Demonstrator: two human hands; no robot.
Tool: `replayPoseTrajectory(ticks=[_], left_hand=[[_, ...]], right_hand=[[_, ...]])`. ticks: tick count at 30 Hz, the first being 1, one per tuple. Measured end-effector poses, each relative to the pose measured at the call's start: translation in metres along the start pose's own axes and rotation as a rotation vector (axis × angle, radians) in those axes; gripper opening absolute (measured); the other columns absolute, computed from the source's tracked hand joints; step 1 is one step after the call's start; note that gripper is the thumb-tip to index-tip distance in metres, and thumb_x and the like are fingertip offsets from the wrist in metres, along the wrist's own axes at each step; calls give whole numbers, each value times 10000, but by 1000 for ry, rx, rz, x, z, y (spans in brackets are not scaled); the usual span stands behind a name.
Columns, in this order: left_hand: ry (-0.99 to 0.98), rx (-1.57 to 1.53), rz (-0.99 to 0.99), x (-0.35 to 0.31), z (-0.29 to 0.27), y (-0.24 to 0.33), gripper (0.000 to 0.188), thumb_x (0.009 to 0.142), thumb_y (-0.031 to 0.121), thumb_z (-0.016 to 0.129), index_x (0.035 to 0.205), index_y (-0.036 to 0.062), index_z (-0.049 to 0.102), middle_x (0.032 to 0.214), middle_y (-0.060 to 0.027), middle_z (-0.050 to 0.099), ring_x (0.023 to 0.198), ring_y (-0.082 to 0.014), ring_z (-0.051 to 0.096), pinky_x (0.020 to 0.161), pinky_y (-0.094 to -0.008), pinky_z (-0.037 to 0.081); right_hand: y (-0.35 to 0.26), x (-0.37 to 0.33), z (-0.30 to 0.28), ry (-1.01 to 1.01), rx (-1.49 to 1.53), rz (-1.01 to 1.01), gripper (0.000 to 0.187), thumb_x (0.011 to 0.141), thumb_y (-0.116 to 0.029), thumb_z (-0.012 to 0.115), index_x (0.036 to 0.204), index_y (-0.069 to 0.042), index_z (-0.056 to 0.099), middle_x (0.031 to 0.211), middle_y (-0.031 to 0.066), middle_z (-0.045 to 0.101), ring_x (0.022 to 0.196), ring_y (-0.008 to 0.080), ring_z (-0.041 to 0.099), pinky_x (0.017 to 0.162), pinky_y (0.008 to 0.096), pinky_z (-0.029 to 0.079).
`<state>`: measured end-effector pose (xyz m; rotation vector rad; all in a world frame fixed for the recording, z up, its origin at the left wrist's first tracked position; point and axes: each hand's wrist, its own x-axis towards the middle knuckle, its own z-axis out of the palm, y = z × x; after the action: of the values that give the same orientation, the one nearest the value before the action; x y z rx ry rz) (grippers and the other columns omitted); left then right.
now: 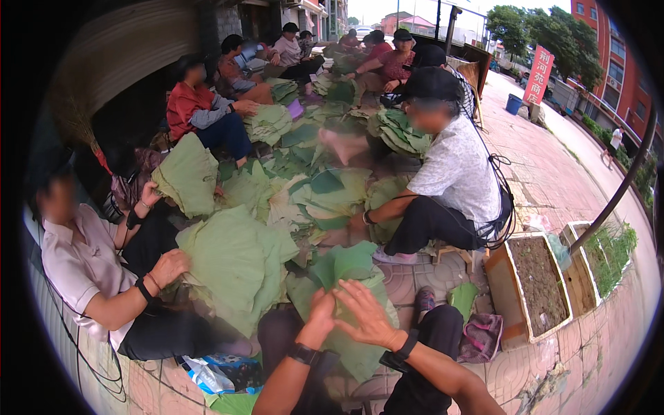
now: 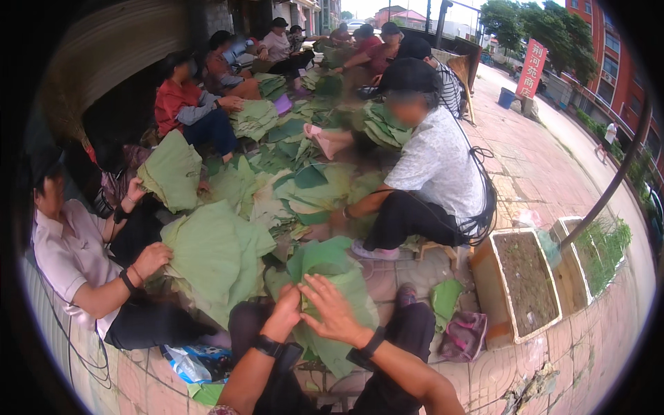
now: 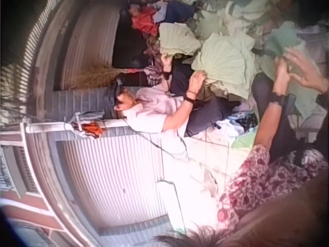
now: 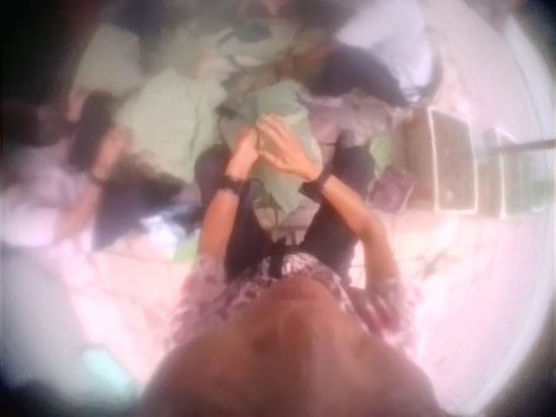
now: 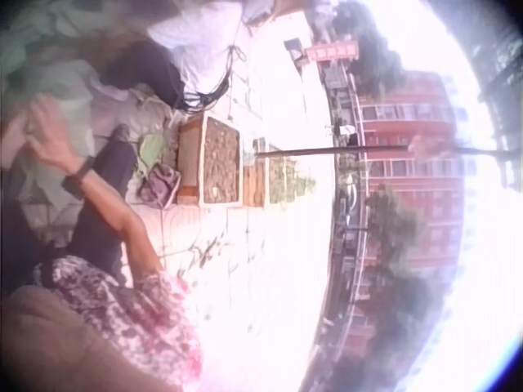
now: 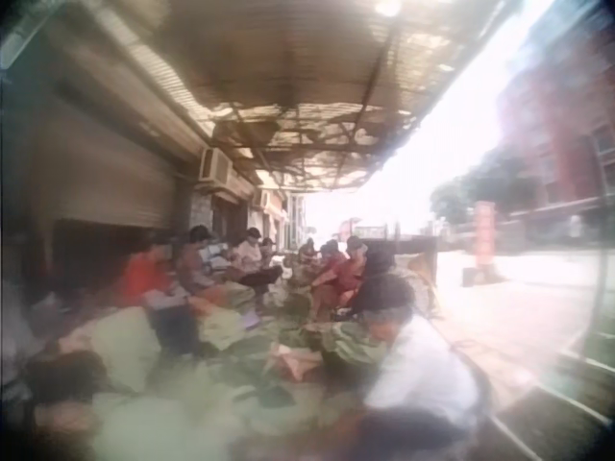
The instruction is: The person sits on a low stool outdoors and sorts through a large pile of green leaves. They pick up leaves, inspect them, and place them into a separate pile. Other people are also sorting leaves nearby.
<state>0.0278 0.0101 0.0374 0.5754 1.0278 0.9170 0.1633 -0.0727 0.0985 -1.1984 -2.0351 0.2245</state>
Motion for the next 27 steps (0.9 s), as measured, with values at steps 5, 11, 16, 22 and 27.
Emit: replayPoseTrajectory(ticks=[5, 11, 16, 22, 27], left_hand=[[-65, 112, -42, -1, -5, -2, 262, 1009, 128, 492, 1231, 29, 591, 1125, -108, 642, 1001, -220, 640, 795, -376, 540], [-60, 26, -112, -4, 4, 6, 200, 984, 124, 595, 1152, 16, 591, 1071, -106, 645, 952, -218, 658, 768, -366, 562], [-119, -27, -115, 1, 1, -2, 205, 958, 142, 666, 1108, 15, 605, 1070, -99, 640, 975, -219, 648, 793, -367, 564], [-48, -82, -97, -1, 9, -8, 186, 976, 149, 635, 1086, 2, 606, 1067, -106, 637, 954, -224, 647, 791, -378, 569], [-59, 14, -95, 8, 9, -11, 186, 974, 173, 634, 1060, 9, 617, 1025, -96, 639, 932, -216, 639, 776, -386, 540]], right_hand=[[-9, 2, -6, -24, -147, -26, 675, 812, -260, 747, 1399, -53, 485, 1521, 196, 389, 1384, 438, 377, 1113, 533, 359], [6, -2, -2, -9, -177, -8, 678, 824, -325, 756, 1356, -5, 484, 1421, 202, 477, 1327, 417, 433, 1057, 527, 384], [11, -10, -5, -33, -85, 39, 663, 860, -345, 738, 1355, 8, 473, 1335, 221, 514, 1223, 413, 493, 998, 495, 419], [10, -14, -11, -59, -105, 48, 677, 884, -369, 716, 1370, 22, 452, 1345, 232, 506, 1228, 415, 494, 1021, 491, 420], [12, -18, -5, -36, -85, 96, 676, 892, -384, 709, 1381, -3, 440, 1345, 211, 506, 1212, 400, 507, 1019, 469, 441]])
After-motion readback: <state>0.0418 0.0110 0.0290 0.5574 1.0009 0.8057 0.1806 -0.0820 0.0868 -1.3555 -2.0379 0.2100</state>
